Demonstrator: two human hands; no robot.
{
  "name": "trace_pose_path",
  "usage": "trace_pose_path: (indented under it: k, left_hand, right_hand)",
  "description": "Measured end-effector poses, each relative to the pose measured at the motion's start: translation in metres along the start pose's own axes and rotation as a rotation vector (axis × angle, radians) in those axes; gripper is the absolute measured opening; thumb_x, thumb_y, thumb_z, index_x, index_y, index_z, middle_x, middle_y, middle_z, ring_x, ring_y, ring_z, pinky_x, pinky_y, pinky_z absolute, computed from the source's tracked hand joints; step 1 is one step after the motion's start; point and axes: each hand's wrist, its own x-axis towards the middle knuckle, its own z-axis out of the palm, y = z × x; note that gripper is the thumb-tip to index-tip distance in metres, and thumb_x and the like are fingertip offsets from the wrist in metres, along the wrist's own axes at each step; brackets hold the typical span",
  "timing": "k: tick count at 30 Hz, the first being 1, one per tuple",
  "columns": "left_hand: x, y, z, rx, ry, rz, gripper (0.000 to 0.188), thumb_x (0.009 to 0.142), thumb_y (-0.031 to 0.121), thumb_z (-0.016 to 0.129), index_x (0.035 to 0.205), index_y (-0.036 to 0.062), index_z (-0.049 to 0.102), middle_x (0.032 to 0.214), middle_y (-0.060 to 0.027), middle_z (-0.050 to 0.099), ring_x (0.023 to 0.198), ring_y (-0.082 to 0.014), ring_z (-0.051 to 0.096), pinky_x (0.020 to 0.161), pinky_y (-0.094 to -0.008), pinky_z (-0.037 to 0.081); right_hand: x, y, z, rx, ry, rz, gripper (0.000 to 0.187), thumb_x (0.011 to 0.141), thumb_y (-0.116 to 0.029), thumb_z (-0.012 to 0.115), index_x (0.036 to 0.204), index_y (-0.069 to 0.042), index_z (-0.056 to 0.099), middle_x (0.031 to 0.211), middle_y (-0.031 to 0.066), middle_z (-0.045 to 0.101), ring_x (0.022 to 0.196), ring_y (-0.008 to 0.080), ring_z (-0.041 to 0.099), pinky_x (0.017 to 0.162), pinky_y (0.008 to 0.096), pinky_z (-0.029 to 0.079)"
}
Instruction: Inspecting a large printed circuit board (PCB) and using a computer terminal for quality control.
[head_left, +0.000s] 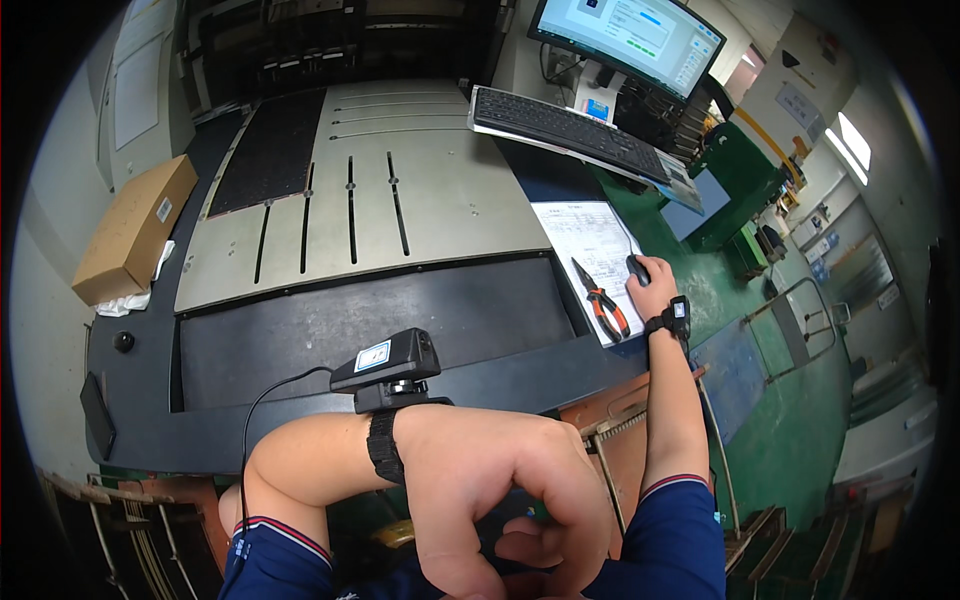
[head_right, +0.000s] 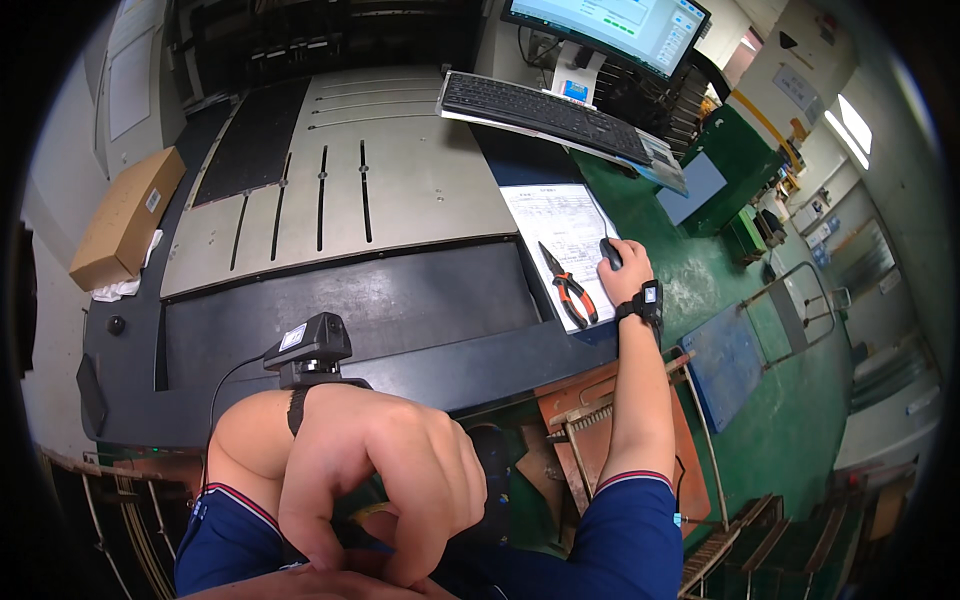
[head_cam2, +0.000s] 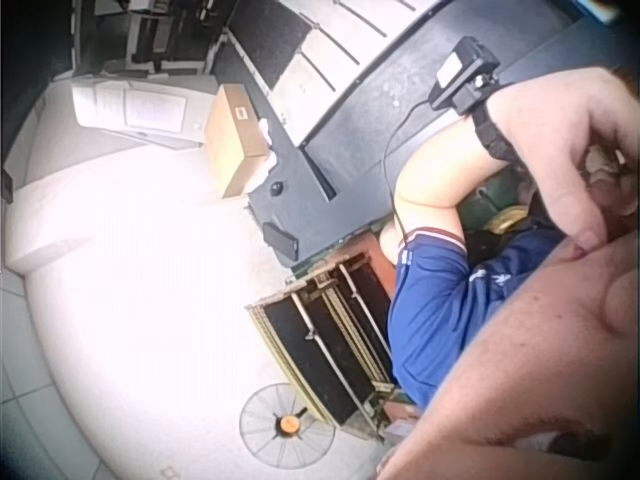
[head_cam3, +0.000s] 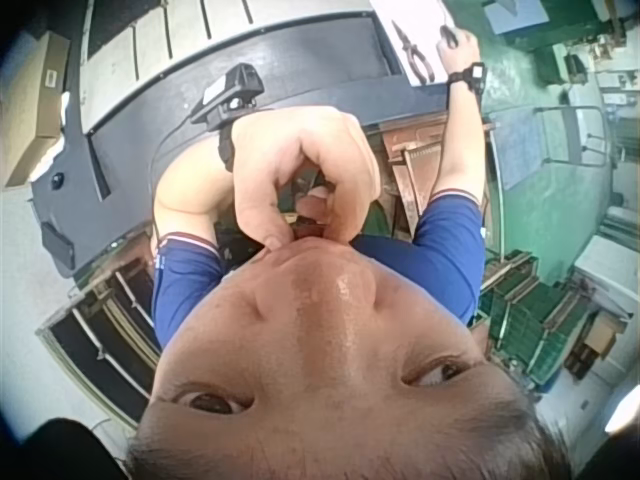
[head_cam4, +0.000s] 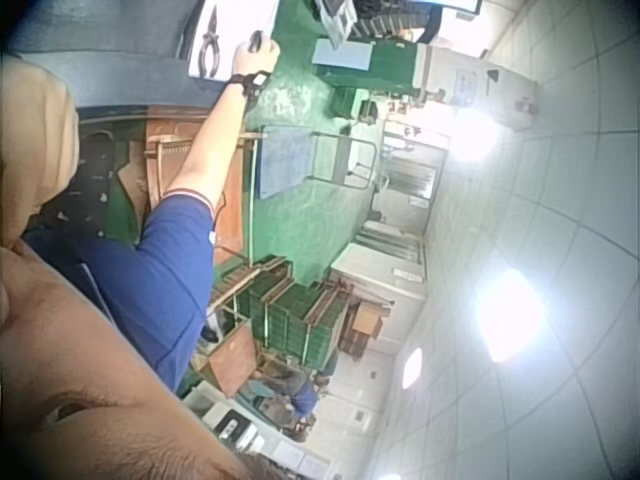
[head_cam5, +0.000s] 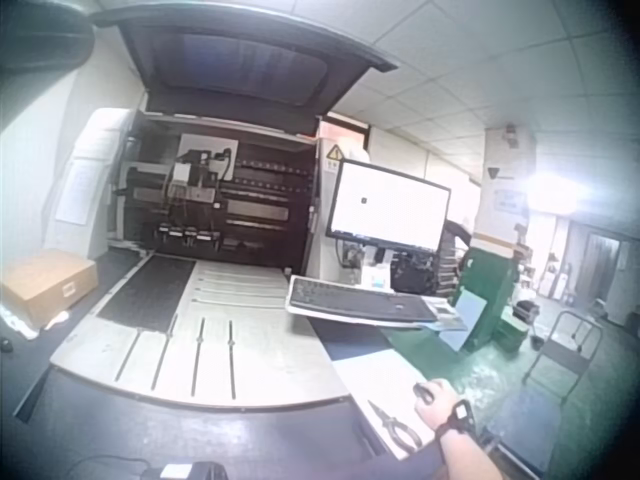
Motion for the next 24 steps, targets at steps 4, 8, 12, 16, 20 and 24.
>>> trace_pose_path:
  k: [4, 8, 12, 16, 20, 24]
  left_hand:
    - [-0.0027, 0.0010, 0.0004, 0.007, 0.001, 0.001, 0.025, 0.073, 0.026, 0.072, 0.076, 0.0027, 0.064, 0.058, 0.0024, 0.051, 0.047, -0.0141, 0.046, 0.044, -0.0278, 0.030]
    - [-0.0032, 0.0006, 0.0013, -0.005, 0.012, -0.003, 0.026, 0.073, 0.027, 0.073, 0.075, 0.0029, 0.064, 0.058, 0.0024, 0.051, 0.047, -0.0142, 0.046, 0.044, -0.0278, 0.030]
    - [-0.0029, 0.0005, 0.0008, 0.002, 0.004, 0.000, 0.027, 0.074, 0.028, 0.073, 0.075, 0.0030, 0.064, 0.058, 0.0023, 0.050, 0.047, -0.0144, 0.046, 0.044, -0.0279, 0.030]
    - [-0.0023, 0.0007, 0.0014, -0.003, 0.006, -0.009, 0.029, 0.074, 0.030, 0.073, 0.075, 0.0032, 0.064, 0.058, 0.0023, 0.050, 0.047, -0.0145, 0.046, 0.045, -0.0279, 0.030]
    - [-0.0026, 0.0036, -0.0009, -0.002, -0.008, -0.048, 0.026, 0.068, 0.027, 0.074, 0.078, 0.0038, 0.065, 0.057, 0.0026, 0.051, 0.049, -0.0138, 0.048, 0.067, -0.0312, 0.039]
    - [-0.0025, 0.0015, 0.0023, 0.000, 0.020, -0.027, 0.031, 0.076, 0.034, 0.072, 0.075, 0.0036, 0.064, 0.057, 0.0026, 0.050, 0.047, -0.0145, 0.045, 0.045, -0.0279, 0.030]
  right_hand:
    - [-0.0005, -0.0035, -0.0002, -0.001, -0.010, 0.018, 0.034, 0.071, -0.021, 0.066, 0.105, -0.014, 0.068, 0.113, 0.0106, 0.060, 0.103, 0.0302, 0.059, 0.089, 0.0392, 0.049]
    - [0.0006, -0.0009, -0.0008, -0.008, -0.015, 0.012, 0.035, 0.071, -0.022, 0.066, 0.106, -0.014, 0.068, 0.114, 0.0109, 0.060, 0.104, 0.0305, 0.059, 0.090, 0.0396, 0.049]
    - [0.0006, -0.0034, -0.0008, -0.008, -0.030, 0.029, 0.035, 0.072, -0.022, 0.066, 0.106, -0.014, 0.068, 0.115, 0.0109, 0.060, 0.105, 0.0305, 0.059, 0.090, 0.0400, 0.048]
    - [-0.0002, -0.0033, -0.0012, -0.013, -0.025, 0.032, 0.035, 0.072, -0.022, 0.066, 0.106, -0.014, 0.068, 0.115, 0.0107, 0.060, 0.105, 0.0304, 0.059, 0.090, 0.0398, 0.048]
    - [0.0012, -0.0021, -0.0013, -0.009, -0.013, 0.024, 0.035, 0.071, -0.022, 0.066, 0.106, -0.015, 0.068, 0.114, 0.0104, 0.060, 0.105, 0.0302, 0.059, 0.090, 0.0397, 0.048]
    - [0.0007, -0.0037, -0.0005, -0.009, -0.020, 0.030, 0.035, 0.071, -0.021, 0.066, 0.106, -0.015, 0.068, 0.114, 0.0104, 0.060, 0.105, 0.0304, 0.059, 0.090, 0.0400, 0.048]
